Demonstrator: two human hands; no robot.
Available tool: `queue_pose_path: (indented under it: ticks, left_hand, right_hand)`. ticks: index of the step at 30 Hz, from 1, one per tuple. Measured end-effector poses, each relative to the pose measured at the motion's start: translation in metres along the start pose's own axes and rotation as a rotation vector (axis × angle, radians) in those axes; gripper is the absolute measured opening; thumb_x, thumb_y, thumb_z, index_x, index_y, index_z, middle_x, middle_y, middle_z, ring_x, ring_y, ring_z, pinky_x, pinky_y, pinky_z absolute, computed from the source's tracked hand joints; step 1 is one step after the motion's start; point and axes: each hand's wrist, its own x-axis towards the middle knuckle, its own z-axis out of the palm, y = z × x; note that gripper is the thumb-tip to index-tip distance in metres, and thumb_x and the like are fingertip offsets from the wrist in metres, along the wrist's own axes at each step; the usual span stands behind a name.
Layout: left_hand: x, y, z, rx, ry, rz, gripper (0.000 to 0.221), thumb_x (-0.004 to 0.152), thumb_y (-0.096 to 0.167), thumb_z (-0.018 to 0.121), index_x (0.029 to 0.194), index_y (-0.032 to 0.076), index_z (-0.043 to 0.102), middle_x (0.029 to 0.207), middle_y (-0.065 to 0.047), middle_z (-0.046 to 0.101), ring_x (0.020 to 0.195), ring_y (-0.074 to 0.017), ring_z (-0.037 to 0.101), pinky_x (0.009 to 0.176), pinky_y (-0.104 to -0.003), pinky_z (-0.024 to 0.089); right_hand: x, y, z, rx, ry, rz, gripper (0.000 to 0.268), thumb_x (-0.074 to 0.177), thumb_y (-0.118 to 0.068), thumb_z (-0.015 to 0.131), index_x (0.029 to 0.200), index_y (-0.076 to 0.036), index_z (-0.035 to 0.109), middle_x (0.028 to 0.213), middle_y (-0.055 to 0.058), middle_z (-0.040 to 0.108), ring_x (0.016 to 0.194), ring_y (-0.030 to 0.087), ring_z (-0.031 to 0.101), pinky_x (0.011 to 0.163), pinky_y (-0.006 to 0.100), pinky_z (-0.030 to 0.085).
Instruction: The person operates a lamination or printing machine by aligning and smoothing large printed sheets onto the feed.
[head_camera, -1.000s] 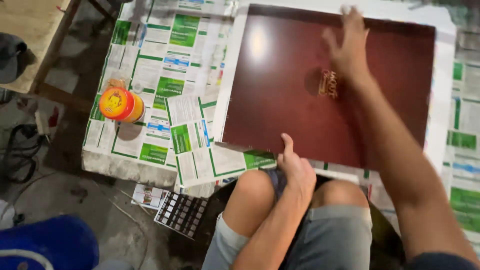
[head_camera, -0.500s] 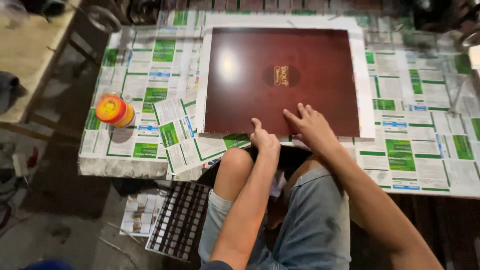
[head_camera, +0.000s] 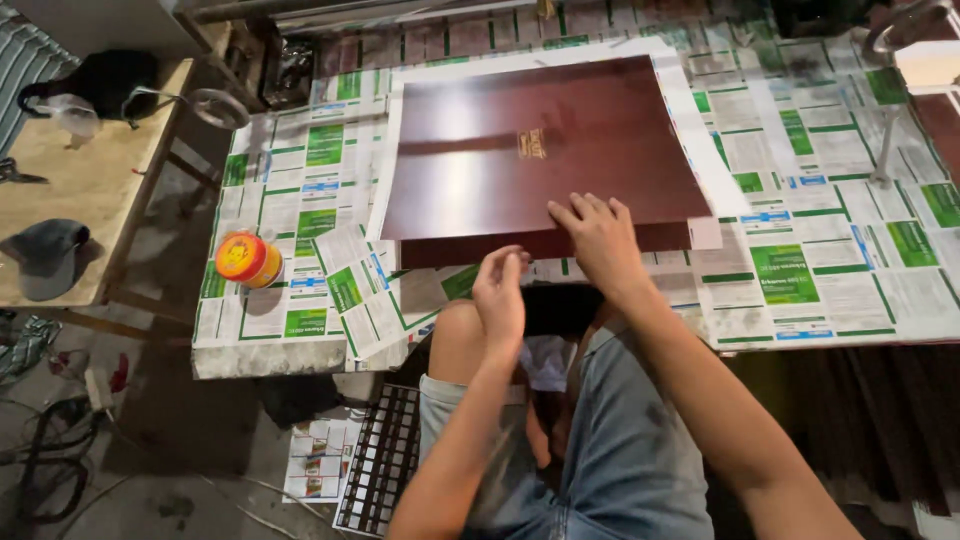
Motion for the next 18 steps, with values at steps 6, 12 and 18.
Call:
queue_pose_path:
  ticks: [6, 12, 18]
  left_hand:
    - [0.009, 0.016, -0.012, 1.296, -0.274, 0.675, 0.045, 0.09, 0.033, 0.073, 0.13, 0.013, 0.064, 0.139, -0.012, 0.061, 0.129, -0.0323, 0.057, 0.107, -0.05, 0.044]
    - [0.008, 0.002, -0.007, 1.411, -0.203, 0.829, 0.06, 0.08, 0.029, 0.078, 0.134, 0.009, 0.061, 0.142, -0.018, 0.054, 0.13, -0.0385, 0.053, 0.101, -0.055, 0.043]
    - [0.013, 0.002, -0.01, 1.312, -0.239, 0.806, 0.057, 0.08, 0.025, 0.079, 0.131, 0.007, 0.062, 0.14, -0.019, 0.055, 0.129, -0.0414, 0.054, 0.101, -0.054, 0.045]
  right_hand:
    - [0.0, -0.014, 0.025, -0.062, -0.093, 0.085, 0.073, 0.096, -0.043, 0.053, 0.163, -0.035, 0.023, 0.168, 0.015, 0.021, 0.15, 0.048, 0.023, 0.109, 0.077, 0.017]
    - [0.023, -0.002, 0.034, 0.019, -0.372, 0.167, 0.075, 0.097, -0.069, 0.035, 0.163, -0.043, 0.007, 0.172, 0.011, -0.002, 0.153, 0.054, 0.003, 0.11, 0.081, 0.003]
    - [0.085, 0.021, 0.038, 0.06, -0.372, 0.17, 0.077, 0.096, -0.073, 0.03, 0.163, -0.044, 0.004, 0.172, 0.009, -0.006, 0.154, 0.052, -0.002, 0.112, 0.08, -0.001]
